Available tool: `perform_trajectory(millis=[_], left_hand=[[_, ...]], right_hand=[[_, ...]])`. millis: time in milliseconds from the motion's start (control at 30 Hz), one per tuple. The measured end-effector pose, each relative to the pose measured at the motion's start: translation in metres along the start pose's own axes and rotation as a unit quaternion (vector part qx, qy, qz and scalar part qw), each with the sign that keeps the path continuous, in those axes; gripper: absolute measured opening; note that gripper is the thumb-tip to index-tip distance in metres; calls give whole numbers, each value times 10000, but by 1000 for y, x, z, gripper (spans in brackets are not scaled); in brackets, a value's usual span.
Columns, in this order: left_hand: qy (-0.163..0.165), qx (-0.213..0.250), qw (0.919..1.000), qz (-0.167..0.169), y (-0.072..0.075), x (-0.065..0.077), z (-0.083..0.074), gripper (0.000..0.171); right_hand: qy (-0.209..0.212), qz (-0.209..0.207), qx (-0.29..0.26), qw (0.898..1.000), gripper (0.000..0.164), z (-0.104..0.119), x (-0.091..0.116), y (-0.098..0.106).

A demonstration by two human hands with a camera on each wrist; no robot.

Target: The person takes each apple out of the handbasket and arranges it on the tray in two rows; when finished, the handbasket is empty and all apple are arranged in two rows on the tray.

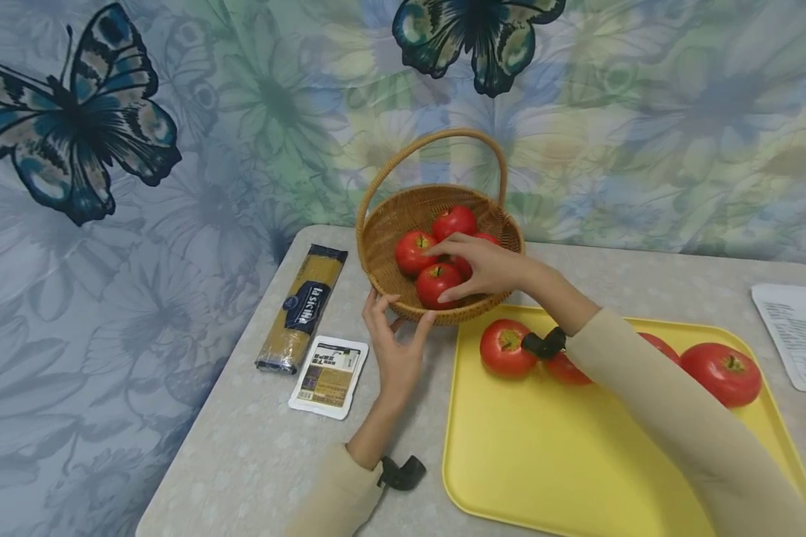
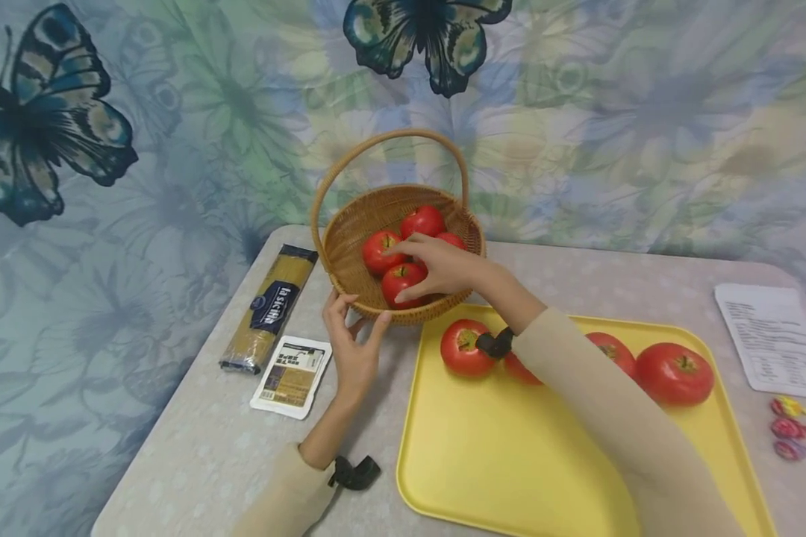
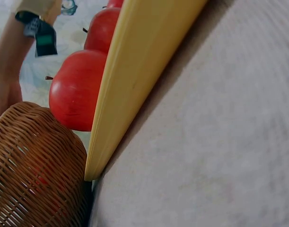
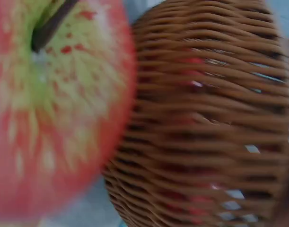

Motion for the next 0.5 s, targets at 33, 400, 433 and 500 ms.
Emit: perform_trajectory(millis=[33,400,433,500], left_hand=[[-3,7,10000,8,0,0,-1,51],[63,-4,10000,56,0,-1,-2,51],[64,-8,10000,65,0,-1,-2,51],[62,-24,9999,80,1,-1,-1,52]], right_hand=[[-71,151,17,9999,72,-3,-2,-5],[-420,780,153,9959,64,-16,-21,-29],[-407,755,174,9962,63,-16,-23,-30],[-406,734,275,9961,59,-15,-26,-32]])
Point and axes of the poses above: each hand's wrist, its own x-axis away from the middle knuckle, its own y-axis out of the back of the hand, z = x × y, the point moved 7 cm from there along -x, towards the middle knuckle, and after that the axes turned 7 degrees about y, right-handed, at the moved point
